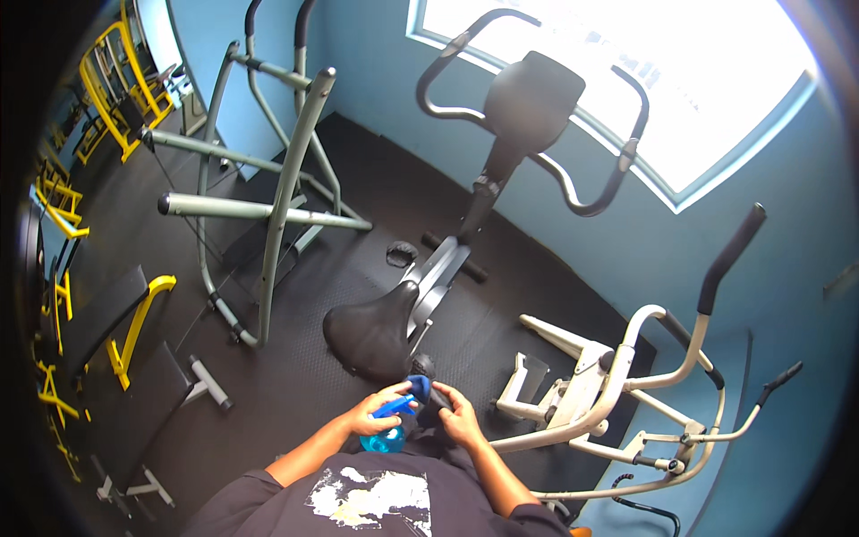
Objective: The person cleans gym equipment by wiping down the frame, handles, and foot pedals of a glider machine with a cloth, then sprays and wipes down the seat, handlebars, console, and base of a stationary exercise bike using the cloth.
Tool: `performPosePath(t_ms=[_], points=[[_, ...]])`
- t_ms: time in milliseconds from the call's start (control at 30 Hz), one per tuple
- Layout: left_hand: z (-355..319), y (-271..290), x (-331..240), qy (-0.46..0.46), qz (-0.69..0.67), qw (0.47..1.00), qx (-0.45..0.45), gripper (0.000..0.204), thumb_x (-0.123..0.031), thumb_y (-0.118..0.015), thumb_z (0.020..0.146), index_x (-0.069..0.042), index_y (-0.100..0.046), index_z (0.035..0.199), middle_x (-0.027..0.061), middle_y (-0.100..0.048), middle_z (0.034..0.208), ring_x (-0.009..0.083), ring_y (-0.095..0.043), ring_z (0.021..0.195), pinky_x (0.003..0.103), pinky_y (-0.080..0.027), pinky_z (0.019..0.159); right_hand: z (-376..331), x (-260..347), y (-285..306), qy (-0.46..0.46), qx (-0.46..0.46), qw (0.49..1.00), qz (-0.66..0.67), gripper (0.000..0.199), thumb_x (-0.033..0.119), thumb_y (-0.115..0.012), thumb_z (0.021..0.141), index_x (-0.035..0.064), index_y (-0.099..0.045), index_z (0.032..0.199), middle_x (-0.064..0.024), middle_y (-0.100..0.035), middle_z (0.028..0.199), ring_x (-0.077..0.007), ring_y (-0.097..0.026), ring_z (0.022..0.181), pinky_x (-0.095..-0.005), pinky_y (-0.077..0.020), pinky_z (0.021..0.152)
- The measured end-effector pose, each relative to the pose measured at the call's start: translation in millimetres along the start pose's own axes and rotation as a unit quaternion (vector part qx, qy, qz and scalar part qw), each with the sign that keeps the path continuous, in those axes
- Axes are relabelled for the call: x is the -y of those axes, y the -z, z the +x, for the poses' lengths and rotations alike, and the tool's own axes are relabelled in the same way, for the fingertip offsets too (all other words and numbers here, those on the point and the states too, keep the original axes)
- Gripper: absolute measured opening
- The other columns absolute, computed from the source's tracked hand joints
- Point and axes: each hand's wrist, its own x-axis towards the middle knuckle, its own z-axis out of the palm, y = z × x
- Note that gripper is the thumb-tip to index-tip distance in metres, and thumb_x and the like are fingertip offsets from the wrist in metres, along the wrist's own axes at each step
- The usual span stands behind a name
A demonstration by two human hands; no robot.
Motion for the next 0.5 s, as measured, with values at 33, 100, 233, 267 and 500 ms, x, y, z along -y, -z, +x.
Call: performPosePath(t_ms=[33, 100, 233, 267, 500], points=[[9.5, -3.1, -6.0, -0.010, 0.026, 1.000, 0.010, 0.048, -0.010, -0.070, 0.082, -0.009, -0.067, 0.130, 0.0220, -0.041, 0.155, 0.0325, -0.042, 0.144, 0.044, -0.035, 0.115, -8.1, 11.7, -1.6, 0.020, 0.010, 0.999, 0.032, 0.066, -0.012, -0.045, 0.079, -0.0013, -0.049, 0.144, -0.0111, -0.058, 0.137, -0.0184, -0.057, 0.125, -0.0314, -0.0420, 0.110], [31.9, -14.7, -40.8, -0.028, 0.090, 0.995, 0.019, 0.046, -0.008, -0.069, 0.082, -0.004, -0.066, 0.127, 0.0198, -0.052, 0.146, 0.0306, -0.048, 0.139, 0.041, -0.038, 0.113, -21.7, 32.6, -0.5, 0.070, 0.030, 0.993, 0.087, 0.062, -0.006, -0.056, 0.087, -0.0006, -0.045, 0.148, -0.0106, -0.054, 0.143, -0.0178, -0.052, 0.131, -0.0318, -0.0383, 0.113], [63.8, -34.5, -113.5, -0.130, 0.108, 0.985, -0.010, 0.041, -0.005, -0.065, 0.082, 0.000, -0.066, 0.123, 0.0176, -0.059, 0.137, 0.0295, -0.057, 0.128, 0.040, -0.043, 0.109, -34.4, 43.0, 17.5, 0.136, -0.049, 0.976, 0.165, 0.048, 0.000, -0.058, 0.099, 0.0009, -0.047, 0.145, -0.0104, -0.054, 0.144, -0.0166, -0.052, 0.132, -0.0293, -0.0415, 0.109], [70.8, -36.3, -128.4, -0.135, 0.118, 0.984, -0.004, 0.041, -0.005, -0.065, 0.082, 0.000, -0.066, 0.123, 0.0176, -0.059, 0.137, 0.0295, -0.057, 0.128, 0.040, -0.043, 0.109, -33.8, 45.6, 19.8, 0.147, -0.067, 0.968, 0.194, 0.046, 0.000, -0.058, 0.099, 0.0014, -0.047, 0.144, -0.0099, -0.057, 0.139, -0.0151, -0.056, 0.127, -0.0276, -0.0449, 0.105], [120.7, -48.8, -163.7, -0.137, 0.162, 0.969, 0.130, 0.048, -0.001, -0.063, 0.082, -0.002, -0.062, 0.130, 0.0166, -0.058, 0.137, 0.0294, -0.053, 0.132, 0.040, -0.040, 0.111, 9.9, 53.5, 36.9, 0.173, -0.034, 0.901, 0.397, 0.046, -0.002, -0.059, 0.099, 0.0052, -0.048, 0.143, -0.0109, -0.063, 0.128, -0.0185, -0.062, 0.118, -0.0337, -0.0502, 0.104]])
